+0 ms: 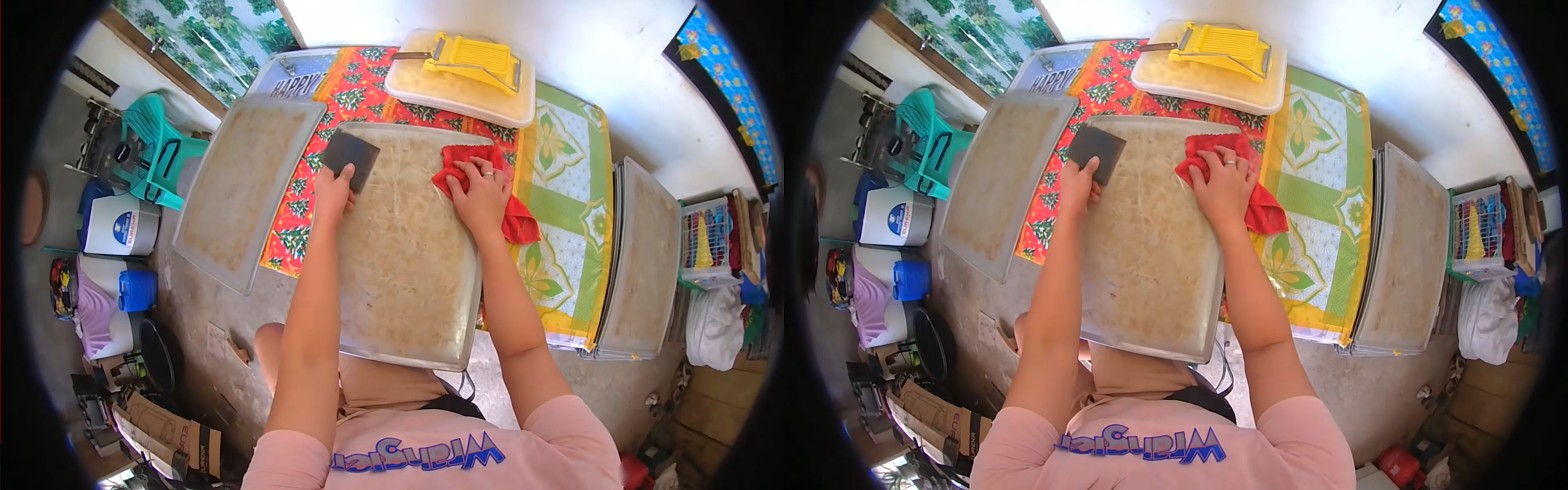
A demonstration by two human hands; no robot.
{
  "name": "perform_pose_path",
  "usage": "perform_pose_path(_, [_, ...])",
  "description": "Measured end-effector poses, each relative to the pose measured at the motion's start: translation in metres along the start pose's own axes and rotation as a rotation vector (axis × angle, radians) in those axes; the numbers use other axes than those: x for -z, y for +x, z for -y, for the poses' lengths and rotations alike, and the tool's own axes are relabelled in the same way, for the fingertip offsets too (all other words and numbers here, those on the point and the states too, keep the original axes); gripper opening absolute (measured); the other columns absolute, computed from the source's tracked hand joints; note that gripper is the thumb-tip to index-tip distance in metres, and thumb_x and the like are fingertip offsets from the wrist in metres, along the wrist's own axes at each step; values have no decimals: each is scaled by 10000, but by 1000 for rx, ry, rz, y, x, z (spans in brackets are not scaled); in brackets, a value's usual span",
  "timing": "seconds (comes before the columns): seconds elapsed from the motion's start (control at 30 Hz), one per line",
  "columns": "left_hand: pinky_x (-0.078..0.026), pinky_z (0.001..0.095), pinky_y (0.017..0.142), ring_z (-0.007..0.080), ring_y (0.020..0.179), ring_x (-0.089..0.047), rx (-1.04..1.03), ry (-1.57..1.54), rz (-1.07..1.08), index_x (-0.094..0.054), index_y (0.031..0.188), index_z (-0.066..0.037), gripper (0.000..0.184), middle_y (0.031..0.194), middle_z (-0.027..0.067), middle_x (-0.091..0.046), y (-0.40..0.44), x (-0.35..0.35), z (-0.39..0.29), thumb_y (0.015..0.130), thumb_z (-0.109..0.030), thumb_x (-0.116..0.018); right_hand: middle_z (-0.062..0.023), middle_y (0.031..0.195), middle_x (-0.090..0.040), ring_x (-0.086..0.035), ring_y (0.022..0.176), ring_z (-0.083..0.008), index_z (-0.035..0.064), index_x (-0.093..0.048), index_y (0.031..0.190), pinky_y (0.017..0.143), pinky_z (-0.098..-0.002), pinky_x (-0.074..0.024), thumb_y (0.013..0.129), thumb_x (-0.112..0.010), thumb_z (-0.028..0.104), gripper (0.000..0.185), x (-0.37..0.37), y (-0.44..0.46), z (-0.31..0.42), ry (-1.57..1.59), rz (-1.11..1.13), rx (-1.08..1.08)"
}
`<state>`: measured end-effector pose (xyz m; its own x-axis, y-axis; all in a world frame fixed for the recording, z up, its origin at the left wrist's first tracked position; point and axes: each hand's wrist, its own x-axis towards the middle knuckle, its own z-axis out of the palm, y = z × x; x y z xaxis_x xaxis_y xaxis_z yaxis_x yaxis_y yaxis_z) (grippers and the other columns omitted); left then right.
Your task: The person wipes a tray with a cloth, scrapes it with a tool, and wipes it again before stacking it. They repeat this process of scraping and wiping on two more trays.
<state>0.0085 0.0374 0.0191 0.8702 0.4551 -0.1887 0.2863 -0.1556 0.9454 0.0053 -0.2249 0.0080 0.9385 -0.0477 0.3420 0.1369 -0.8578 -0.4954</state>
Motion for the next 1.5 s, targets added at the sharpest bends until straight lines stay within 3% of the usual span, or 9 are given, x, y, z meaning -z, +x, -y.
perform_pose_path(0.1, [-351, 292, 348, 112, 383, -475, -55, -130, -60, -597, 932, 13, 217, 610, 63, -566, -38, 19, 2, 914, -196, -655, -59, 1333, -534, -452, 1226, -289, 200, -640, 1216, 1050, -487, -292, 847, -657, 379, 411, 4, 1, 3, -15, 23, -35])
perform_pose_path(0.17, [-392, 294, 416, 138, 463, -535, -83, 18, -100, -611, 944, 23, 222, 678, 76, -592, -69, 43, 21, 921, -194, -650, -96, 1406, -476, -414, 1284, -310, 209, -576, 1311, 1068, -496, -282, 855, -647, 390, 495, 1, 1, 4, -55, -26, -66])
perform_pose_path(0.3, [-474, 392, 724, 207, 849, -615, -571, 462, -432, -633, 995, 34, 221, 868, 113, -639, -156, 89, 67, 925, -175, -652, -181, 1529, -328, -289, 1406, -357, 193, -454, 1433, 1141, -539, -188, 895, -578, 447, 608, -9, 1, 2, -160, -63, -63])
perform_pose_path(0.37, [-461, 375, 847, 195, 976, -599, -454, 651, -396, -634, 1073, 34, 250, 1015, 112, -660, -200, 114, 78, 906, -147, -681, -196, 1534, -321, -281, 1415, -366, 182, -448, 1439, 1147, -549, -175, 915, -532, 471, 604, -17, 2, 0, -250, -13, -47])
perform_pose_path(0.47, [-434, 324, 919, 164, 1043, -579, 29, -207, -218, -631, 1134, 21, 267, 1121, 82, -651, -247, 128, 84, 909, -116, -676, -236, 1530, -311, -275, 1420, -387, 147, -437, 1445, 1149, -566, -170, 943, -461, 490, 608, -23, 5, -1, -371, 63, -41])
perform_pose_path(0.57, [-441, 298, 916, 142, 1025, -584, 32, -603, -189, -621, 1179, 3, 272, 1137, 50, -647, -263, 131, 90, 926, -93, -647, -248, 1521, -318, -281, 1413, -403, 127, -446, 1435, 1148, -572, -172, 939, -472, 482, 610, -26, 9, 2, -371, 91, -66])
perform_pose_path(1.0, [-440, 540, 953, 251, 1198, -523, 300, -882, -47, -497, 1329, -127, 352, 1313, 51, -545, -250, 158, 71, 980, -136, -542, -197, 1543, -305, -277, 1421, -387, 123, -431, 1444, 1161, -532, -198, 901, -536, 474, 655, -85, 55, 61, -209, 170, 74])
perform_pose_path(1.23, [-433, 571, 971, 281, 1241, -511, 308, -1161, 5, -464, 1341, -120, 362, 1335, 78, -538, -249, 156, 91, 984, -138, -524, -142, 1580, -250, -213, 1458, -348, 158, -402, 1468, 1182, -508, -148, 896, -524, 514, 684, -125, 67, 131, -141, 316, 225])
perform_pose_path(1.5, [-398, 567, 1026, 295, 1267, -492, 279, -1362, 52, -459, 1338, -89, 370, 1353, 96, -535, -240, 153, 104, 981, -147, -533, -111, 1523, -367, -300, 1422, -305, 164, -444, 1424, 1173, -480, -209, 920, -513, 459, 588, -146, 38, 173, -2, 360, 507])
